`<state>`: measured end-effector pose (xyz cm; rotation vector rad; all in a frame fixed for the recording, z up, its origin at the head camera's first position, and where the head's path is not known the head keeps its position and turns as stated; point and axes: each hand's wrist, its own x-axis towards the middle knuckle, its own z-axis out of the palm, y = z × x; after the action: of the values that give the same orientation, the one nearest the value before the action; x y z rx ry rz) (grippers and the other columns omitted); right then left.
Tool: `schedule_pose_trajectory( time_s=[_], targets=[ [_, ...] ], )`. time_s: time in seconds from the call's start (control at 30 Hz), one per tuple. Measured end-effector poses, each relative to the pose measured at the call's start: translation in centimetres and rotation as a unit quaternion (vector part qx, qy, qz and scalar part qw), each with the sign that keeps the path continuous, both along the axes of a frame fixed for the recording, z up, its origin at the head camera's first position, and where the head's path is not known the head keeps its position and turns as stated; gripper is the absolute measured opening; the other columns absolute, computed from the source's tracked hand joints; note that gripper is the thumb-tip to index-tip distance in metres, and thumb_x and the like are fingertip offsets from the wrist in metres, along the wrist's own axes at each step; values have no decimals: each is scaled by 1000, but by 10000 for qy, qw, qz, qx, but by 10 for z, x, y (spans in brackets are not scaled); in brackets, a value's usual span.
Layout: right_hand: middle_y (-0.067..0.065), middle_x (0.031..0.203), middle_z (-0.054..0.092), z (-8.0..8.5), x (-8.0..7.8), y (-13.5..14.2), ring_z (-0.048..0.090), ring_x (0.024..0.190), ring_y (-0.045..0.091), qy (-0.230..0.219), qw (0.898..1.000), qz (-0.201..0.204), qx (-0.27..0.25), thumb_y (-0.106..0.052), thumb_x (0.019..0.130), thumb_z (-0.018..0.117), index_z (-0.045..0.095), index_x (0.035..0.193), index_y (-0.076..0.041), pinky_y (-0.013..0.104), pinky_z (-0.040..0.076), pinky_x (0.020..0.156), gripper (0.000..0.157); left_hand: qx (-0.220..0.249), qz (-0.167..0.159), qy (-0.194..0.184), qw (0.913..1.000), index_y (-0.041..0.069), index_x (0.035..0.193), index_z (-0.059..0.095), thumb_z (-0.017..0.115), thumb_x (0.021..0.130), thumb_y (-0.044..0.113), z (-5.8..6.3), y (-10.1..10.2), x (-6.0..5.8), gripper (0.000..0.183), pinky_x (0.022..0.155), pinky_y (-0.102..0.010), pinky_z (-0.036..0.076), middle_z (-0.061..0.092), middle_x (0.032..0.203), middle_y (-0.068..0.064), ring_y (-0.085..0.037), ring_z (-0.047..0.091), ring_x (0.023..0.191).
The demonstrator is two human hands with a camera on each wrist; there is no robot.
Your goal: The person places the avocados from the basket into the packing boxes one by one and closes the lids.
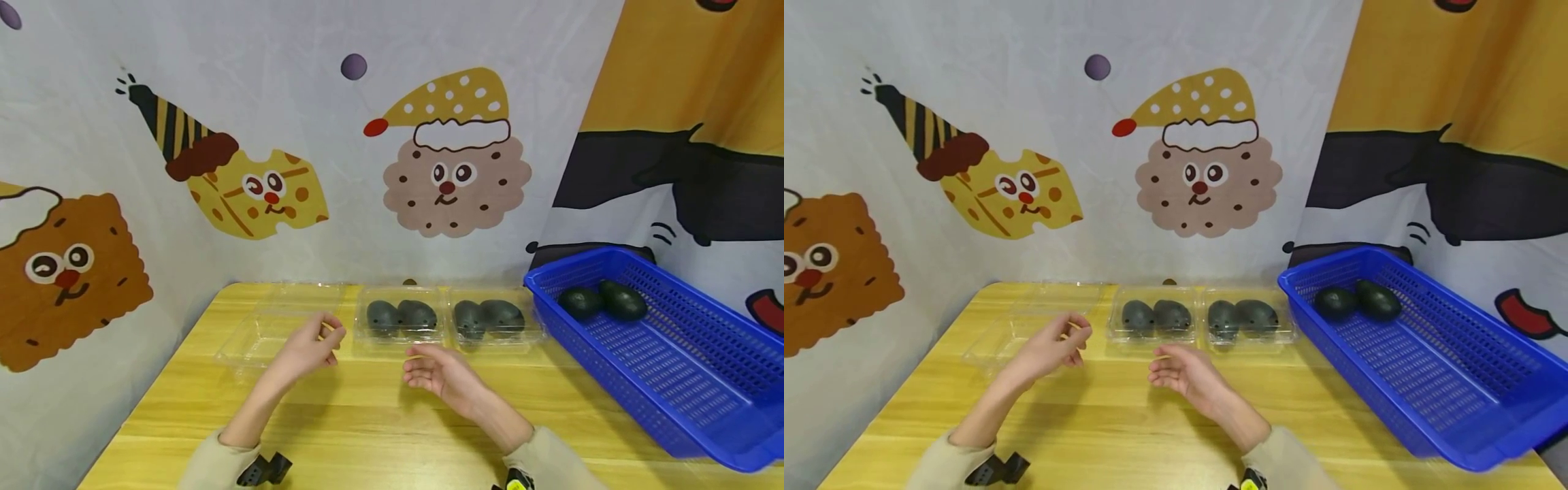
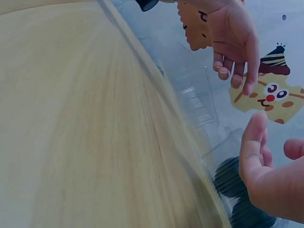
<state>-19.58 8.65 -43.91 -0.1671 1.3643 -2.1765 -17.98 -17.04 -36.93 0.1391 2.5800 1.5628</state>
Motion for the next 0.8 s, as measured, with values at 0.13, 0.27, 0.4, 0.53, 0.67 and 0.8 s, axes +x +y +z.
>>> schedule_pose_trajectory(
  time_s=[0.13, 0.27, 0.4, 0.53, 0.67, 0.8],
  targets=[
    [13, 95, 61, 2, -1, -5, 61, 85, 23, 237, 9994, 248, 31, -22, 94, 49, 47, 115, 6, 34, 49, 84, 35, -99, 170, 134, 9997, 3, 114, 49, 49, 96, 24, 7, -13, -3, 28, 64, -33, 52, 54, 91, -14, -24, 58, 69],
    [15, 97, 60, 6, -1, -11, 61, 85, 24, 374, 9987, 346, 95, -21, 94, 49, 50, 113, 1, 35, 50, 84, 29, -417, 292, 361, 9980, 3, 113, 49, 48, 96, 25, 9, -22, -7, 28, 65, -34, 51, 56, 93, -14, -25, 59, 75],
    [16, 97, 60, 11, -2, -20, 61, 83, 25, 388, 9986, 325, 126, -20, 94, 51, 50, 112, 0, 34, 51, 80, 27, -945, 489, 592, 9926, 3, 112, 49, 47, 96, 24, 11, -30, -10, 26, 63, -32, 47, 56, 96, -14, -25, 57, 82],
    [15, 95, 61, 14, -4, -31, 62, 79, 25, 419, 9985, 322, 125, -20, 93, 53, 48, 113, 3, 33, 52, 75, 30, -1299, 636, 709, 9869, 0, 112, 48, 45, 96, 23, 12, -39, -12, 28, 65, -33, 45, 54, 97, -14, -25, 53, 86],
    [14, 93, 62, 14, -6, -41, 63, 78, 25, 460, 9983, 296, 205, -21, 91, 55, 45, 116, 6, 33, 53, 73, 37, -1472, 706, 819, 9832, -1, 113, 47, 44, 96, 22, 11, -49, -16, 29, 66, -35, 45, 54, 98, -16, -27, 53, 86],
    [20, 97, 61, 13, -8, -50, 63, 77, 26, 498, 9977, 218, 395, -22, 89, 59, 44, 118, 7, 34, 53, 74, 43, -1608, 786, 877, 9799, -5, 115, 46, 42, 96, 20, 10, -63, -18, 32, 68, -37, 45, 53, 99, -18, -29, 52, 88]
  ],
)
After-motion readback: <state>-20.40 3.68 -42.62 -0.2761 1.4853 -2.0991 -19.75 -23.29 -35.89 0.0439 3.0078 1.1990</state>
